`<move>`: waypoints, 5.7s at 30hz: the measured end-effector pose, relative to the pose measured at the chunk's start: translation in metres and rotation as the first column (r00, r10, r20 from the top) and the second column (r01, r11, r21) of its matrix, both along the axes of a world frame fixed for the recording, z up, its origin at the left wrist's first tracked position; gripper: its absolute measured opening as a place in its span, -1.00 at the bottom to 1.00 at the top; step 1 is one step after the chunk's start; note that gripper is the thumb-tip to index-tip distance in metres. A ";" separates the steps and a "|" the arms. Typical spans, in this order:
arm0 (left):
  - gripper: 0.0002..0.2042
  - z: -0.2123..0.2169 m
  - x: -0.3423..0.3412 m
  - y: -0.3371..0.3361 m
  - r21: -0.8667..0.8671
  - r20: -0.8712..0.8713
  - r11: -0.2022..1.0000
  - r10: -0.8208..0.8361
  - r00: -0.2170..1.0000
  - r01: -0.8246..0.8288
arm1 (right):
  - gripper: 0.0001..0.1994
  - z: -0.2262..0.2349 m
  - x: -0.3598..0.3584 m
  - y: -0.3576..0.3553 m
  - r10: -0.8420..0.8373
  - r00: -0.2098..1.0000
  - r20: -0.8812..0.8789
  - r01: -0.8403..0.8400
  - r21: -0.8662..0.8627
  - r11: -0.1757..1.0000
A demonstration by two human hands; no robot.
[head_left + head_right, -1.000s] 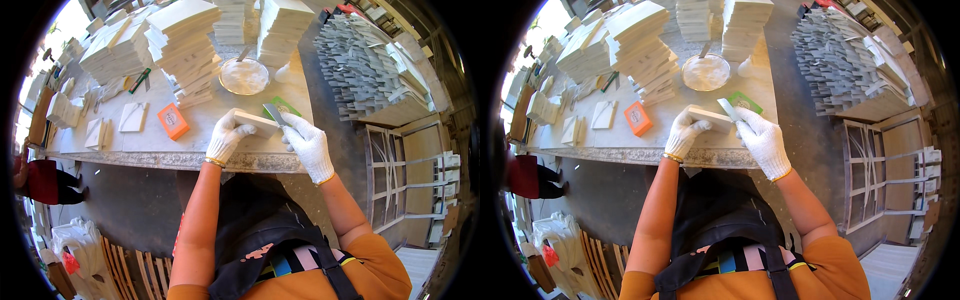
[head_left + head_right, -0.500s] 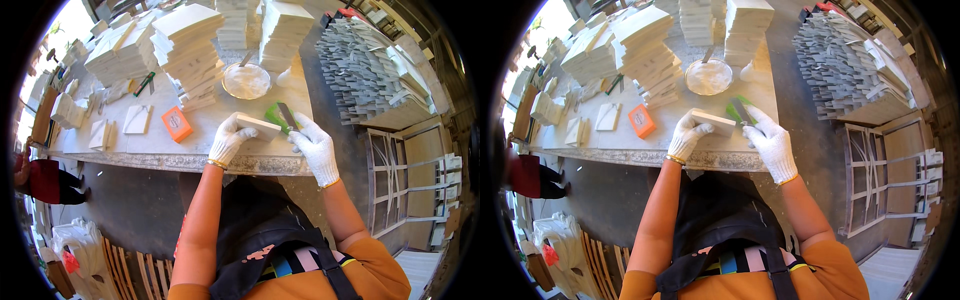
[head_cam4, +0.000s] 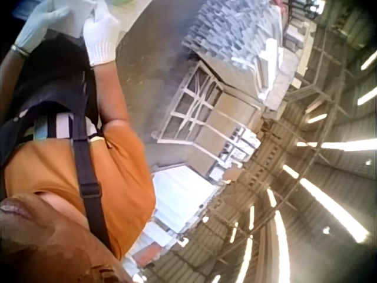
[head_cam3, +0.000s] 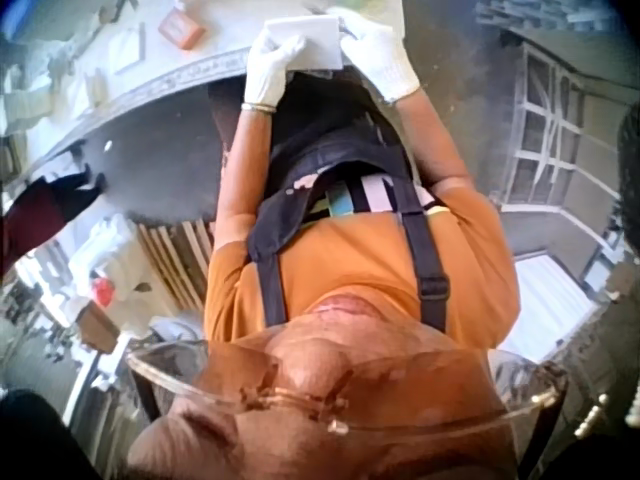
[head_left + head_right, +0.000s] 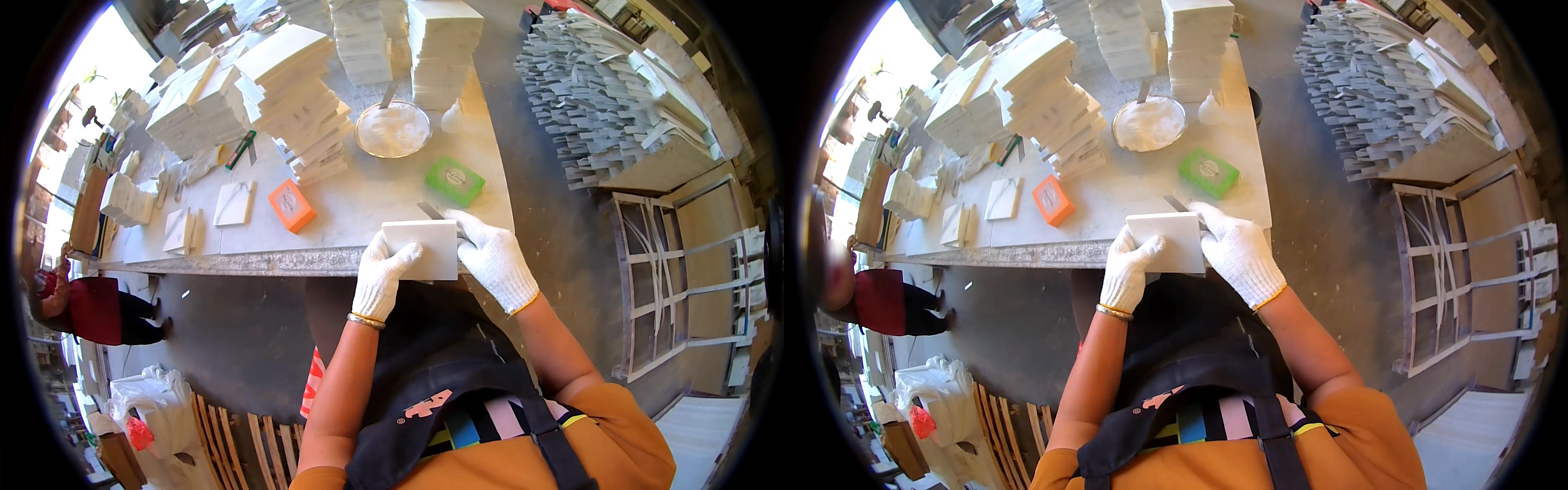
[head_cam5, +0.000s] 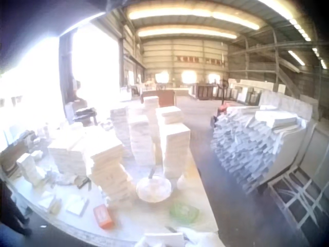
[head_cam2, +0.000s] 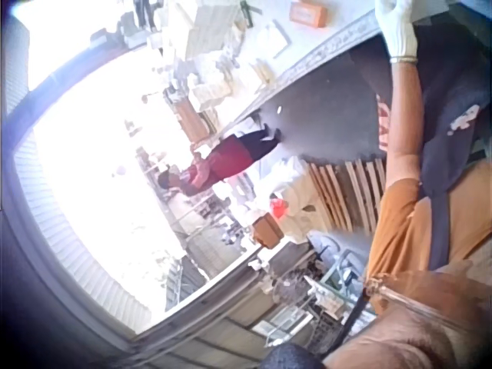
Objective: The person repeatedly picks up small white rectangular blocks, applies a white paste to edges with a metal spatula, and smooths the surfaces using green and orange sanding blocks. The person stacks the finished blocks on the table.
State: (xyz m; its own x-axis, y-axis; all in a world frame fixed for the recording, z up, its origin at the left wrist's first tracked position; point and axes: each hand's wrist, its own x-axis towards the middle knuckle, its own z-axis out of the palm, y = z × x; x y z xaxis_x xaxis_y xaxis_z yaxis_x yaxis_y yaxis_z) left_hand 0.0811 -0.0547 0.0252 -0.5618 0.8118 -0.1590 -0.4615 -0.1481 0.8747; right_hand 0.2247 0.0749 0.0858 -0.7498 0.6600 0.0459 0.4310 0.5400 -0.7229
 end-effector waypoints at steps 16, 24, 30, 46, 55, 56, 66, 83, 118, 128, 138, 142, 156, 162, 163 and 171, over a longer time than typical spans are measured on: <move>-0.73 0.005 0.032 -0.036 -0.098 0.255 0.995 0.057 0.965 -0.033 | -0.64 0.032 0.079 0.011 -0.336 0.928 -0.164 0.213 -0.508 0.834; -0.70 0.013 0.034 -0.046 -0.070 0.234 0.997 0.028 0.972 -0.012 | -0.73 0.026 0.062 0.009 -0.218 0.958 -0.188 0.074 -0.572 0.817; -0.65 0.022 0.034 -0.056 -0.036 0.019 0.997 -0.063 0.998 0.064 | -0.76 0.027 0.049 0.015 -0.032 0.976 -0.216 -0.116 -0.635 0.764; -0.67 0.022 0.034 -0.059 -0.124 -0.083 0.988 -0.102 0.991 0.092 | -0.77 0.032 0.028 0.023 0.452 0.848 -0.276 -0.523 -0.569 0.635; -0.71 0.020 0.032 -0.056 -0.101 -0.128 0.993 -0.066 0.990 0.053 | -0.77 0.029 0.037 0.019 0.310 0.907 -0.286 -0.421 -0.649 0.634; -0.71 0.021 0.031 -0.057 -0.117 -0.153 0.992 -0.067 0.986 0.050 | -0.77 0.029 0.037 0.017 0.298 0.909 -0.290 -0.416 -0.651 0.635; -0.73 0.027 0.041 -0.055 -0.140 -0.225 0.987 0.052 0.973 -0.085 | -0.77 0.027 0.042 -0.004 0.139 0.972 -0.191 -0.222 -0.532 0.817; -0.79 0.025 0.042 -0.055 -0.130 -0.432 0.980 0.082 0.898 -0.152 | -0.72 0.027 0.039 -0.031 -0.115 0.976 -0.184 -0.003 -0.545 0.839; -0.72 0.012 0.039 -0.054 -0.058 0.176 0.998 0.029 0.984 -0.019 | -0.64 0.016 0.067 0.001 -0.311 0.927 -0.212 0.132 -0.589 0.797; -0.68 0.010 0.040 -0.054 -0.067 0.258 0.998 -0.003 0.966 0.021 | -0.83 -0.001 0.073 -0.001 -0.251 0.938 -0.239 0.011 -0.703 0.712; -0.70 0.004 0.041 -0.056 -0.081 0.363 0.996 -0.006 0.932 0.038 | -0.87 -0.002 0.055 -0.024 0.082 0.979 -0.188 -0.198 -0.765 0.613; -0.60 0.002 0.037 -0.061 -0.093 0.205 0.996 0.006 0.979 0.013 | -0.85 -0.003 0.045 -0.028 0.062 0.989 -0.133 -0.139 -0.716 0.684; -0.32 -0.006 0.049 -0.063 0.177 0.485 0.983 -0.056 0.873 -0.035 | -0.84 -0.031 0.036 -0.048 -0.202 0.934 -0.294 -0.150 -0.838 0.524; -0.48 -0.016 0.038 -0.070 0.145 0.481 0.972 0.097 0.871 -0.187 | -0.84 -0.009 0.034 -0.023 -0.099 0.971 -0.219 -0.104 -0.753 0.649; -0.52 -0.015 0.034 -0.071 0.152 0.481 0.966 0.112 0.869 -0.209 | -0.84 -0.009 0.035 -0.016 -0.132 0.967 -0.219 -0.070 -0.724 0.687; -0.54 0.001 0.029 -0.073 0.142 0.399 0.988 0.001 0.917 -0.063 | -0.85 -0.016 0.007 -0.030 -0.022 0.907 -0.420 -0.194 -0.464 0.864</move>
